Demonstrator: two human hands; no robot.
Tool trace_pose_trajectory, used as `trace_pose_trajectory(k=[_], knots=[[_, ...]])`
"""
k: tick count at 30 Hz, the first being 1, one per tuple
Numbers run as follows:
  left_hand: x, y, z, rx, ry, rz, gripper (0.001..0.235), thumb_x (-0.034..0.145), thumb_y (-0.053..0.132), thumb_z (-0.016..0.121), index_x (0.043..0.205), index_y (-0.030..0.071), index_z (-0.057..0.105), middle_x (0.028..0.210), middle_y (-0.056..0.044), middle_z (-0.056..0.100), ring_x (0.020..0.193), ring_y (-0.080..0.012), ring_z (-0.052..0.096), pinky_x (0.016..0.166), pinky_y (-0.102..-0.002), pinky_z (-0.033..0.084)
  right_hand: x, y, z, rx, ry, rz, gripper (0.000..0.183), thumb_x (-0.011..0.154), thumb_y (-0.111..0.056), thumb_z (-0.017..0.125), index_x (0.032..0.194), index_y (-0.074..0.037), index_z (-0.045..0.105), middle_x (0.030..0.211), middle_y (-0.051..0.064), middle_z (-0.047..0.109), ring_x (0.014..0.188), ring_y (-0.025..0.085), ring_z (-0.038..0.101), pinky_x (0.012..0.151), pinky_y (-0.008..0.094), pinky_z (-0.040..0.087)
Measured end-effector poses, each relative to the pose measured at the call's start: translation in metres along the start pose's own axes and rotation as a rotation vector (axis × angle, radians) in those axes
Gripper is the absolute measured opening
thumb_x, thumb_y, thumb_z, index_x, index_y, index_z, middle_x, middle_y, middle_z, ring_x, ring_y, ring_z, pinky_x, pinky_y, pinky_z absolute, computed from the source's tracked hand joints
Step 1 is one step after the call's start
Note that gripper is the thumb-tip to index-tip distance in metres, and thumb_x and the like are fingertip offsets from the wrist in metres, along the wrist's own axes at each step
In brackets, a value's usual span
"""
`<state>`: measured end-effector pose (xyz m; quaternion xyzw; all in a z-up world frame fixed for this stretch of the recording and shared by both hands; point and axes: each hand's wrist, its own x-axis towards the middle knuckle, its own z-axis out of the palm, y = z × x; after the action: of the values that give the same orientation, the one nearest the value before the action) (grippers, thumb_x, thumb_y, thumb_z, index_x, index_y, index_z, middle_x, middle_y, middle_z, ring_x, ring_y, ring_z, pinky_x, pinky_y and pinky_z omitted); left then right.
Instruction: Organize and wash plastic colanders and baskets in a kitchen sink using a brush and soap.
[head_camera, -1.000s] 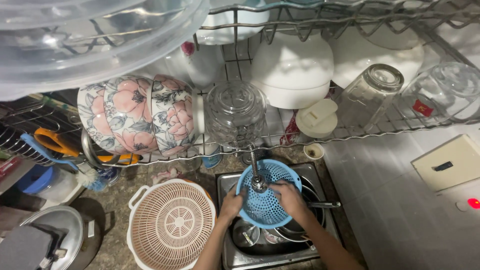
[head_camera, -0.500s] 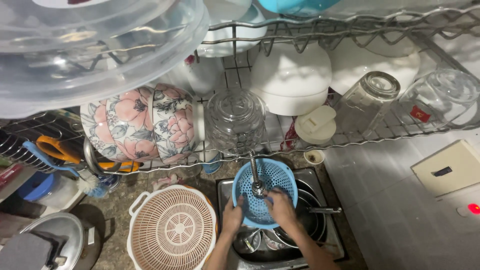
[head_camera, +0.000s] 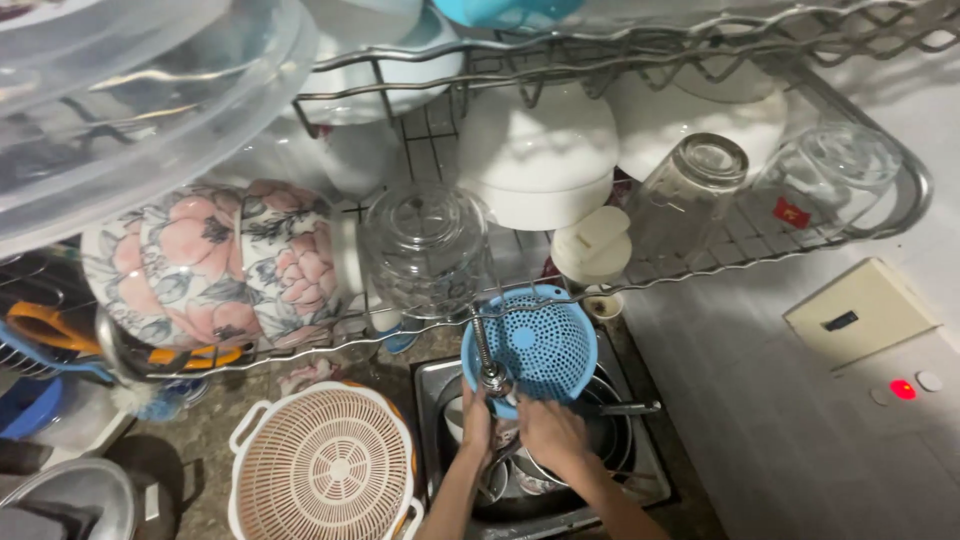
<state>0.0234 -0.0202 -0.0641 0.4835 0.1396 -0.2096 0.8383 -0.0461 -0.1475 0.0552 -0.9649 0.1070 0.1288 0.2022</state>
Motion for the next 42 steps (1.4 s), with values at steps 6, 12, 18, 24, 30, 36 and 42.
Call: trace_pose_trajectory(k=[6,12,18,24,30,36,42], knots=[[-0.028,0.036,0.021,0.237,-0.008,0.189,0.053,0.103,0.017,0.043,0.156,0.014,0.037,0.141,-0.003,0.06,0.123,-0.0164,0.059,0.104,-0.031,0.044,0.002,0.028,-0.012,0.13,0.083,0.179,0.037,0.101,-0.033,0.044,0.13,-0.021,0.065,0.095,0.018,0.075,0.084,0.038,0.073,0.077,0.052,0.057],[0.002,-0.023,0.004,0.288,-0.124,0.344,0.047,0.101,0.006,0.057,0.148,0.003,0.05,0.13,-0.015,0.066,0.118,-0.024,0.057,0.105,-0.034,0.042,0.007,0.036,0.044,0.343,0.223,-0.165,0.037,0.102,-0.029,0.052,0.135,-0.017,0.065,0.097,0.021,0.074,0.084,0.039,0.071,0.072,0.049,0.056],[-0.024,0.015,0.013,0.196,-0.023,0.206,0.058,0.098,0.006,0.049,0.154,0.015,0.039,0.137,-0.007,0.063,0.121,-0.0198,0.059,0.104,-0.033,0.044,-0.001,0.062,0.024,0.298,-0.037,0.114,0.042,0.1,-0.023,0.052,0.141,-0.018,0.06,0.091,0.019,0.07,0.074,0.028,0.069,0.069,0.045,0.056],[-0.02,-0.015,0.013,0.268,-0.061,0.375,0.057,0.099,0.006,0.054,0.154,0.009,0.042,0.143,-0.01,0.061,0.127,-0.0206,0.055,0.109,-0.031,0.04,0.015,0.049,0.061,0.504,0.071,-0.101,0.034,0.104,-0.018,0.053,0.135,-0.009,0.063,0.106,0.016,0.074,0.085,0.024,0.074,0.076,0.042,0.058],[-0.035,0.014,-0.003,0.247,0.037,0.283,0.057,0.101,0.014,0.055,0.156,0.013,0.039,0.145,-0.013,0.062,0.128,-0.0236,0.057,0.11,-0.033,0.041,-0.012,0.023,0.002,0.484,0.093,-0.08,0.039,0.097,-0.02,0.06,0.136,-0.015,0.066,0.119,0.018,0.071,0.105,0.033,0.07,0.091,0.043,0.054],[-0.044,0.002,-0.022,0.441,0.082,0.58,0.066,0.098,0.009,0.056,0.159,0.013,0.032,0.163,-0.013,0.039,0.147,-0.0234,0.038,0.119,-0.035,0.026,0.034,0.045,0.071,0.325,-0.014,-0.142,0.036,0.094,-0.028,0.068,0.129,-0.019,0.07,0.12,0.015,0.073,0.112,0.032,0.07,0.092,0.04,0.054],[-0.062,0.027,-0.045,0.245,0.165,0.489,0.059,0.102,0.008,0.055,0.158,0.009,0.037,0.16,-0.015,0.049,0.144,-0.0247,0.046,0.118,-0.034,0.035,0.057,0.049,0.082,0.571,-0.11,-0.35,0.035,0.09,-0.032,0.073,0.122,-0.018,0.073,0.113,0.012,0.08,0.1,0.027,0.08,0.088,0.036,0.059]])
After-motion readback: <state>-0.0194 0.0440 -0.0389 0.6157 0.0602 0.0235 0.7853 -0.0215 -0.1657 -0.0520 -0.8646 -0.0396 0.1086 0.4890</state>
